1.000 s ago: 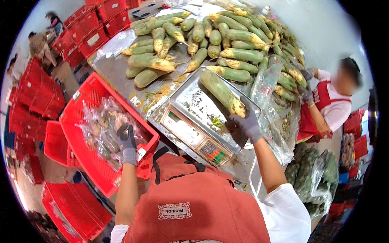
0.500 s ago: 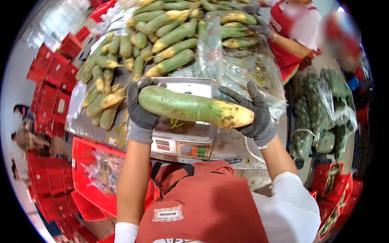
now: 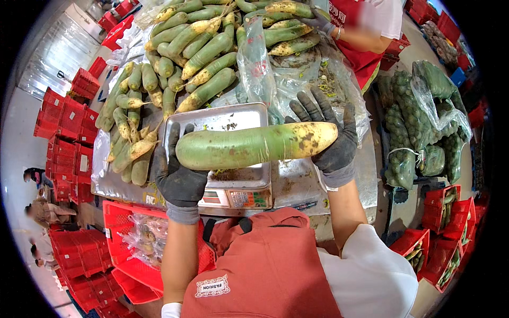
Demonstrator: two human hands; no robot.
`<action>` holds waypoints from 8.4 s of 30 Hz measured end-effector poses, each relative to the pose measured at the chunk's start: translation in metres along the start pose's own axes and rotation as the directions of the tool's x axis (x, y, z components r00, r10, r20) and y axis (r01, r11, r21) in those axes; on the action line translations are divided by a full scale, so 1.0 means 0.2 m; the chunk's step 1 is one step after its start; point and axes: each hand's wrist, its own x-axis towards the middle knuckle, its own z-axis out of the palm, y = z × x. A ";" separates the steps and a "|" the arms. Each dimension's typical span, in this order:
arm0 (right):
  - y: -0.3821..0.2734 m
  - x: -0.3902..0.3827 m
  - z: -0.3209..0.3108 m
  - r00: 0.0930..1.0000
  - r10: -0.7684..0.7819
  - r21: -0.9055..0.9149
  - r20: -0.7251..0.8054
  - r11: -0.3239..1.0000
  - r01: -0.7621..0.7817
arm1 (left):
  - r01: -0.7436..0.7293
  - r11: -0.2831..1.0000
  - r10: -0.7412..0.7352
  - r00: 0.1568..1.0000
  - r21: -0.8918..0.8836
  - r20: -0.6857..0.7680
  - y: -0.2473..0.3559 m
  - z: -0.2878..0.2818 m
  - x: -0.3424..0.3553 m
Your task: The person repeatedly picks up long green vegetables, peels them with a handheld peeler, and places the peeled items into a red crate. The process is continuous and repetitive, with the person handling each vegetable individually.
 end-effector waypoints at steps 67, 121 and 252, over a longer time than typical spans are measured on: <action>0.52 -0.07 0.62 0.798 0.168 -0.765 0.579 0.450 0.461 | -0.395 0.480 -0.034 0.884 0.784 0.466 -0.08 0.05 -0.12; 0.51 0.35 -0.14 0.754 0.243 -0.559 0.611 -0.542 0.628 | 0.737 -0.333 0.674 0.622 0.588 -0.397 0.23 -1.47 -0.96; 0.07 -0.44 -0.33 0.883 -0.382 -0.953 0.274 -0.230 0.196 | -0.249 -0.179 -0.287 0.938 0.952 0.192 -0.34 0.44 0.11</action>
